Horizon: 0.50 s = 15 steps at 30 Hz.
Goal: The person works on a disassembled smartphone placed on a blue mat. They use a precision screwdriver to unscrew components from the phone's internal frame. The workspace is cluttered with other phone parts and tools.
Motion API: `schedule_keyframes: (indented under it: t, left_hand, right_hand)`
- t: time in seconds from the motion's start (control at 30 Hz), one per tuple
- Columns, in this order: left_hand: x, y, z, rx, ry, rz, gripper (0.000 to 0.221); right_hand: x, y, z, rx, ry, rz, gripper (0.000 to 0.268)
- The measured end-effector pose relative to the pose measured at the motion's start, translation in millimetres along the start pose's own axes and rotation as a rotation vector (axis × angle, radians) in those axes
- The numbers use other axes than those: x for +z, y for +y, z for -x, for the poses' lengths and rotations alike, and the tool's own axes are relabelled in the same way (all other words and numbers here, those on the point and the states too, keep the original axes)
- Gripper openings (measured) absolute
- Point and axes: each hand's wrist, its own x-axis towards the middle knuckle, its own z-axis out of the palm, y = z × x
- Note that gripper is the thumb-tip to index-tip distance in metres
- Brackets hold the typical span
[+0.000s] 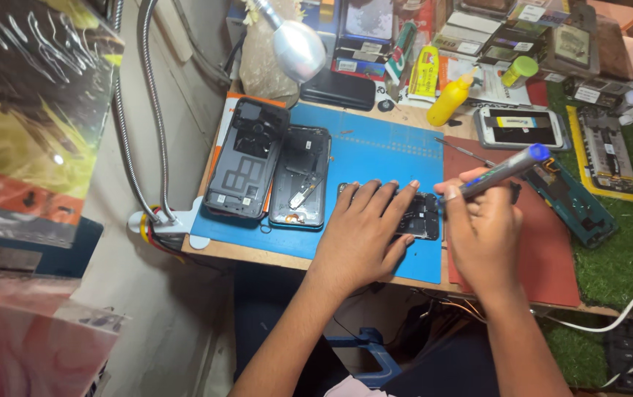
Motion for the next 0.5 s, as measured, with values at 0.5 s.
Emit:
schedule_keyframes:
  t: [0.5]
  left_hand:
    - [-0.2, -1.8, -0.8, -0.005, 0.002, -0.002, 0.077]
  right_hand:
    - [-14.0, 4.7, -2.1, 0.013, -0.022, -0.112, 0.027]
